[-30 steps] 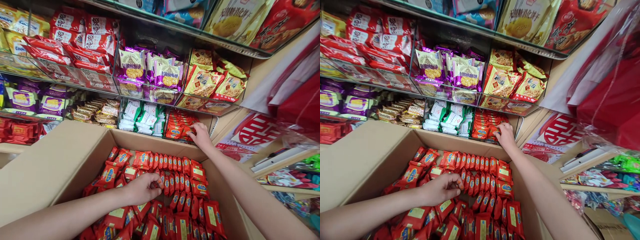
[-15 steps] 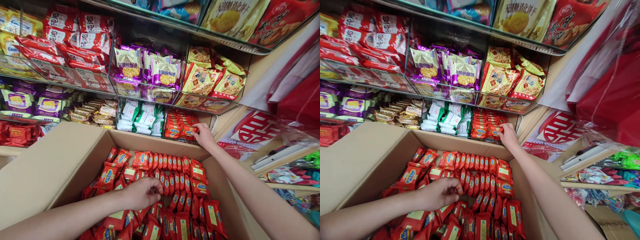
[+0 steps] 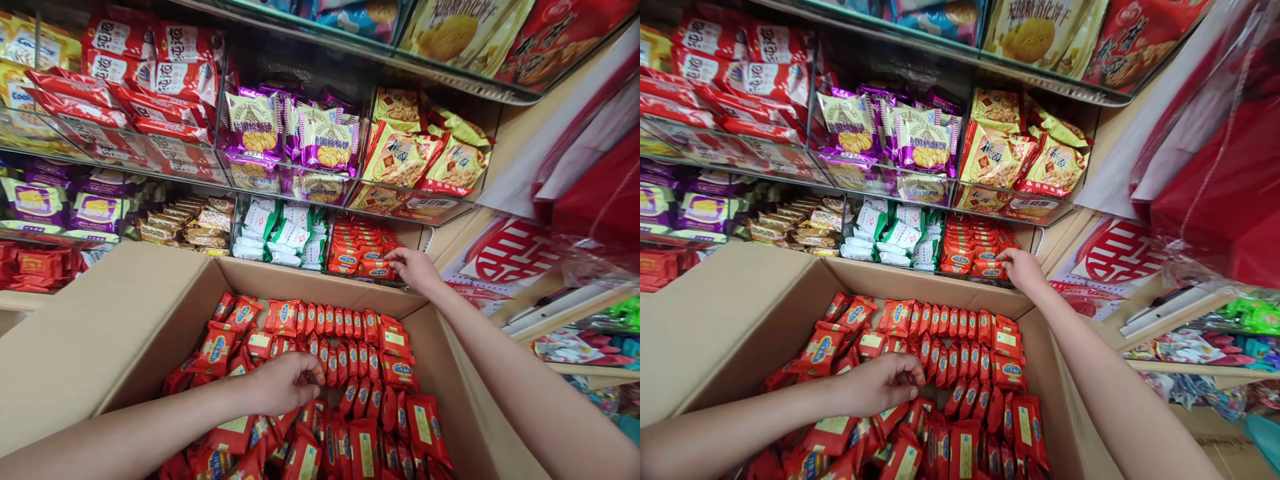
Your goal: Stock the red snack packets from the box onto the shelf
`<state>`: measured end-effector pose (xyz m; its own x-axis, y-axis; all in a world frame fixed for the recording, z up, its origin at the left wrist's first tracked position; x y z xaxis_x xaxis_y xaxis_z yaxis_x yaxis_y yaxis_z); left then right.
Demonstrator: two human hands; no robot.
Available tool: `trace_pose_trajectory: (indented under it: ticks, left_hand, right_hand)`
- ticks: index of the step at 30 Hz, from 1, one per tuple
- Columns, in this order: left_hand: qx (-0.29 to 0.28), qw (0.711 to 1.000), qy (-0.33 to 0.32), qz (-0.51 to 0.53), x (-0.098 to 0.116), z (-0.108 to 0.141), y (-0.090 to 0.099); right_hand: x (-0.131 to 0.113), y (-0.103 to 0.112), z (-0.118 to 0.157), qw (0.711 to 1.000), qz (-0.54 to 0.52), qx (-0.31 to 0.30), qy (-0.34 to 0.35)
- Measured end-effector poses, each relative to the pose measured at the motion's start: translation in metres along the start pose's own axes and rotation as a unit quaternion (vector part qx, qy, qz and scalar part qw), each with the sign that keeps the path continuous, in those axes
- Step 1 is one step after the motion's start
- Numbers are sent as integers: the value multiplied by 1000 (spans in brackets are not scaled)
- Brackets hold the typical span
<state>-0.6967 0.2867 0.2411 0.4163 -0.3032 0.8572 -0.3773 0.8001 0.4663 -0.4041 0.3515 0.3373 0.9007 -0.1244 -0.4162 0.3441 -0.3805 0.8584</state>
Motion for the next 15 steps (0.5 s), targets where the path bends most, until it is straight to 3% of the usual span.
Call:
trace_pose_trajectory:
  ticks: [6, 15]
  left_hand:
    - [-6, 1000, 4, -24, 0, 1, 1]
    - [-18, 998, 6, -61, -1, 4, -4]
  right_hand:
    - [8, -15, -9, 998, 30, -46, 8]
    - [-10, -5, -11, 988, 114, -87, 48]
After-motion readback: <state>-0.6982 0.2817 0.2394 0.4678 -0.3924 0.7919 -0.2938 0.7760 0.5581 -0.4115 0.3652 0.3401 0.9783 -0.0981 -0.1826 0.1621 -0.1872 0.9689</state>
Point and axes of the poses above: each hand's wrist, its own z-axis away from the middle knuckle, its own y-axis out of the back of the hand, x = y × z, the point moved 5 cm from there along -z, towards the middle knuckle, and after that the axes turned 1 degree about x, right-handed, at the moved point
